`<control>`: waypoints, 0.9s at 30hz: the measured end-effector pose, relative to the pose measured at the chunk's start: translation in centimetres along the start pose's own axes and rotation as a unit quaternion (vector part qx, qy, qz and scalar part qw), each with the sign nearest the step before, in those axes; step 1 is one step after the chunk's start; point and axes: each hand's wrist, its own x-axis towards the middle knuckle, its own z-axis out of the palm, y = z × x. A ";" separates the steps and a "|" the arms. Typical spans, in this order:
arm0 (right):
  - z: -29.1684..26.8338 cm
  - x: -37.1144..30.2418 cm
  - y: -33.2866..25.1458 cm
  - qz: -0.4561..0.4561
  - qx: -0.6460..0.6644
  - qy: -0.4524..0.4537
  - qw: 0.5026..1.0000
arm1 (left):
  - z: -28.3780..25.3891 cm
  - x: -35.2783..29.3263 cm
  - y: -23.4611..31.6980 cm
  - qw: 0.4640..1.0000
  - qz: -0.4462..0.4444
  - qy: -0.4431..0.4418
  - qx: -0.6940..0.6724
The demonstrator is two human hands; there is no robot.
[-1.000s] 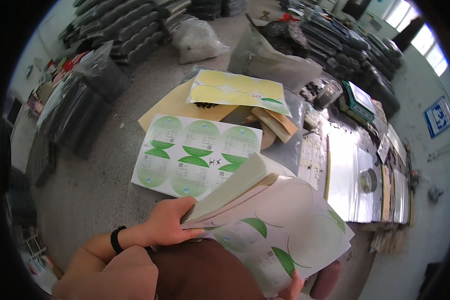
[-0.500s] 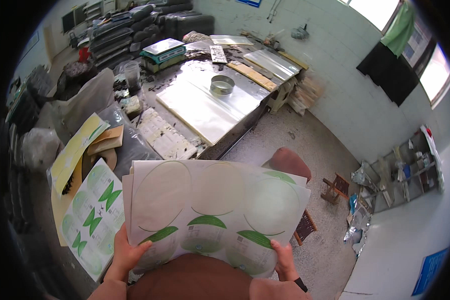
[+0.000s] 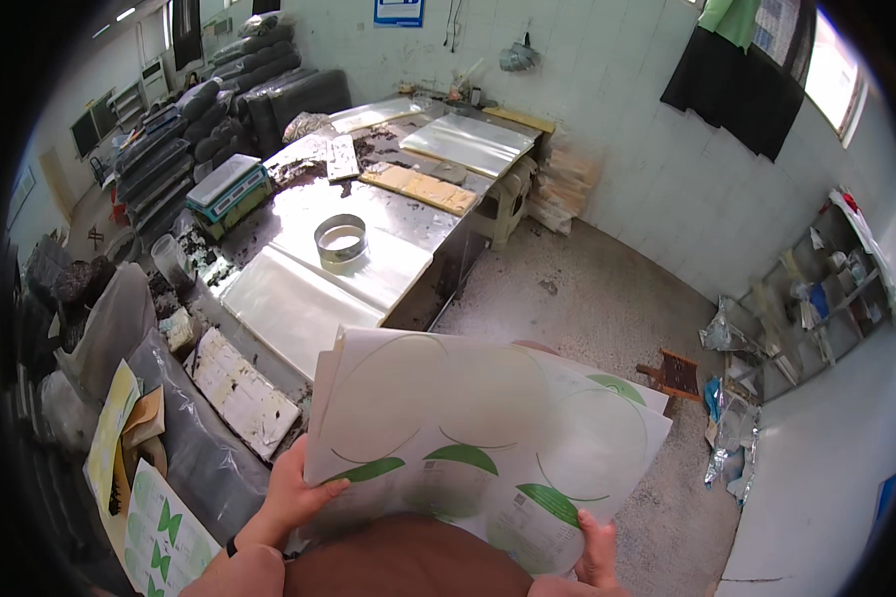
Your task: The person organizes metal rings and plastic sheets on a metal table, then gathers and aligns printed sheets into a stack.
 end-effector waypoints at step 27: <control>16.3 37.4 -11.7 0.001 -0.090 0.131 0.987 | 5.5 49.9 0.1 0.994 -0.012 -0.109 0.012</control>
